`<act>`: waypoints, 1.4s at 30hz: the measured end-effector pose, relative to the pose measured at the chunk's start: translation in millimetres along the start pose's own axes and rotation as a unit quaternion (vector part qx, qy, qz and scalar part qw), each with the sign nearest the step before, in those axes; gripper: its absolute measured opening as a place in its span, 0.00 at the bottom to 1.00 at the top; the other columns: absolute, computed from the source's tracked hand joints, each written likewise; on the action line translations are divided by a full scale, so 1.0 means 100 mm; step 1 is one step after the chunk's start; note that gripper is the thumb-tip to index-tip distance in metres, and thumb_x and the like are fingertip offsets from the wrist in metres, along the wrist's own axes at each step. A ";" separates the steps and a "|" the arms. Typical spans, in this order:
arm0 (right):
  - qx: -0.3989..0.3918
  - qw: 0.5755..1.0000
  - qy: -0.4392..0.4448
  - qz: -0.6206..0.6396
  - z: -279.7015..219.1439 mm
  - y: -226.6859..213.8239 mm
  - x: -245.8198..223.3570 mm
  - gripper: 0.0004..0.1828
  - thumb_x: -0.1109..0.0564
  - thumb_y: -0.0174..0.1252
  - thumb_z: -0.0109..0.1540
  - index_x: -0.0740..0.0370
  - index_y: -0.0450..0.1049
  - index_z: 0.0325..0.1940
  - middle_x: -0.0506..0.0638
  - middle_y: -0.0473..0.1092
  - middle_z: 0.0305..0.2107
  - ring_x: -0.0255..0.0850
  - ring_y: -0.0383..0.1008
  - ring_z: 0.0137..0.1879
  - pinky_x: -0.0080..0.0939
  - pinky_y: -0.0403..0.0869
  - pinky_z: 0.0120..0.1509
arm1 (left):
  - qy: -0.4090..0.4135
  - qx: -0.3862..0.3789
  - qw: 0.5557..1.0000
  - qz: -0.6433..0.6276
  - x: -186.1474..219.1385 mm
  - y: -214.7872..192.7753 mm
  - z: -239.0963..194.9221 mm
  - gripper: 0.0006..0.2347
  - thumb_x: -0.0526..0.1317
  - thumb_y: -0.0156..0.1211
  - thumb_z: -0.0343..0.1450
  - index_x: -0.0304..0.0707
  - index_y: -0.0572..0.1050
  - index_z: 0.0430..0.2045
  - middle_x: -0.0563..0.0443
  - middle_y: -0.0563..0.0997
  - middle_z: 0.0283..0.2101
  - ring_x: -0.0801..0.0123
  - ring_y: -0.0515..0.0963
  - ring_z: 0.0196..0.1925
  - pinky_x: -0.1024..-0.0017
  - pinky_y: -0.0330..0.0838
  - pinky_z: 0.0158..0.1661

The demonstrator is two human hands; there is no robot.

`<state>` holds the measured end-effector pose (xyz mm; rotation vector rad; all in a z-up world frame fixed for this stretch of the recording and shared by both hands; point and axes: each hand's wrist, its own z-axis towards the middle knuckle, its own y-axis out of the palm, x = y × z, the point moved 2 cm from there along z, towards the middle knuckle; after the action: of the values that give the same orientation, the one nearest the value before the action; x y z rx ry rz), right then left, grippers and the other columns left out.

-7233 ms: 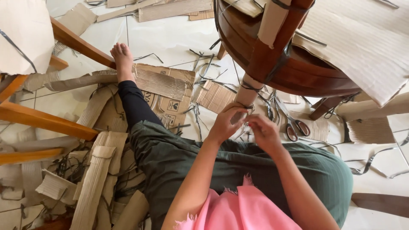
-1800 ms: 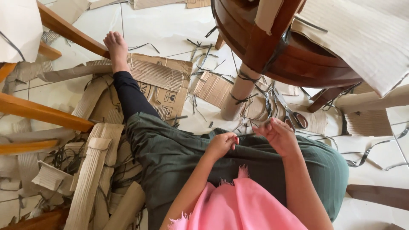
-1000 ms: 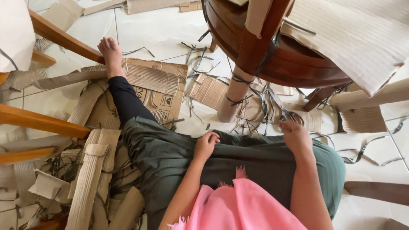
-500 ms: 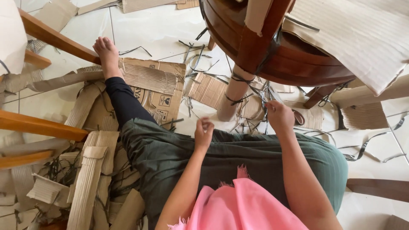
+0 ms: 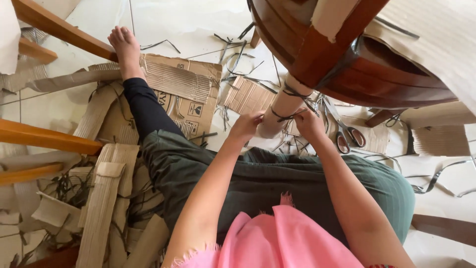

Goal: Wrapping wooden chair legs with cardboard strips and securing them with black string for protection during transport.

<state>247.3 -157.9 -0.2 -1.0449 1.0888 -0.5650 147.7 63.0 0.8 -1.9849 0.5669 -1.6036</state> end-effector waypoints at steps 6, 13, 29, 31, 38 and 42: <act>-0.026 0.993 -0.044 0.111 -0.18 -0.10 -0.04 0.03 0.52 0.65 0.63 0.49 0.81 0.36 0.49 0.76 0.27 0.54 0.80 0.39 0.54 0.78 0.43 | -0.020 0.077 0.994 0.072 0.29 -0.30 -0.35 0.09 0.39 0.54 0.74 0.53 0.84 0.36 0.56 0.86 0.29 0.68 0.87 0.31 0.70 0.81 0.36; -0.083 0.995 -0.004 -0.048 -0.61 0.19 -0.02 0.09 0.43 0.58 0.65 0.38 0.82 0.46 0.49 0.79 0.33 0.57 0.81 0.40 0.60 0.80 0.46 | 0.087 0.078 0.959 0.257 0.19 0.00 -0.54 0.08 0.46 0.53 0.76 0.56 0.82 0.33 0.58 0.83 0.35 0.66 0.85 0.40 0.64 0.77 0.46; 0.111 0.965 -0.230 -0.056 -1.03 -0.07 -0.71 0.07 0.55 0.54 0.64 0.41 0.76 0.39 0.40 0.71 0.28 0.42 0.76 0.35 0.39 0.75 0.33 | 0.274 0.078 0.949 -0.131 0.26 0.25 -0.49 0.06 0.31 0.62 0.72 0.42 0.84 0.35 0.50 0.87 0.42 0.54 0.84 0.49 0.62 0.77 0.51; 0.119 0.965 -0.231 -0.032 -1.01 -0.13 -0.77 0.06 0.55 0.54 0.65 0.43 0.76 0.40 0.40 0.72 0.30 0.42 0.77 0.35 0.39 0.75 0.34 | 0.268 0.082 0.950 -0.137 0.20 0.29 -0.46 0.05 0.32 0.64 0.71 0.43 0.84 0.35 0.50 0.87 0.42 0.55 0.84 0.49 0.62 0.77 0.51; 0.132 0.963 -0.215 0.093 -0.92 -0.49 -1.07 0.04 0.57 0.57 0.68 0.51 0.75 0.46 0.49 0.71 0.43 0.56 0.78 0.35 0.52 0.76 0.36 | 0.187 0.095 0.970 -0.119 0.11 0.31 -0.46 0.07 0.36 0.63 0.72 0.51 0.84 0.39 0.55 0.87 0.40 0.57 0.85 0.46 0.63 0.78 0.50; 0.132 0.955 -0.240 0.114 -0.84 -0.31 -0.91 0.03 0.59 0.59 0.67 0.51 0.76 0.42 0.46 0.71 0.33 0.53 0.78 0.34 0.46 0.77 0.36 | 0.114 0.058 0.988 -0.086 0.11 0.35 -0.48 0.08 0.44 0.60 0.75 0.54 0.76 0.47 0.50 0.86 0.41 0.50 0.84 0.46 0.53 0.77 0.51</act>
<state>137.7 -132.0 59.6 -0.7533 0.6673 -0.2388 103.5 23.1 -5.2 -1.8206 0.3829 -1.9395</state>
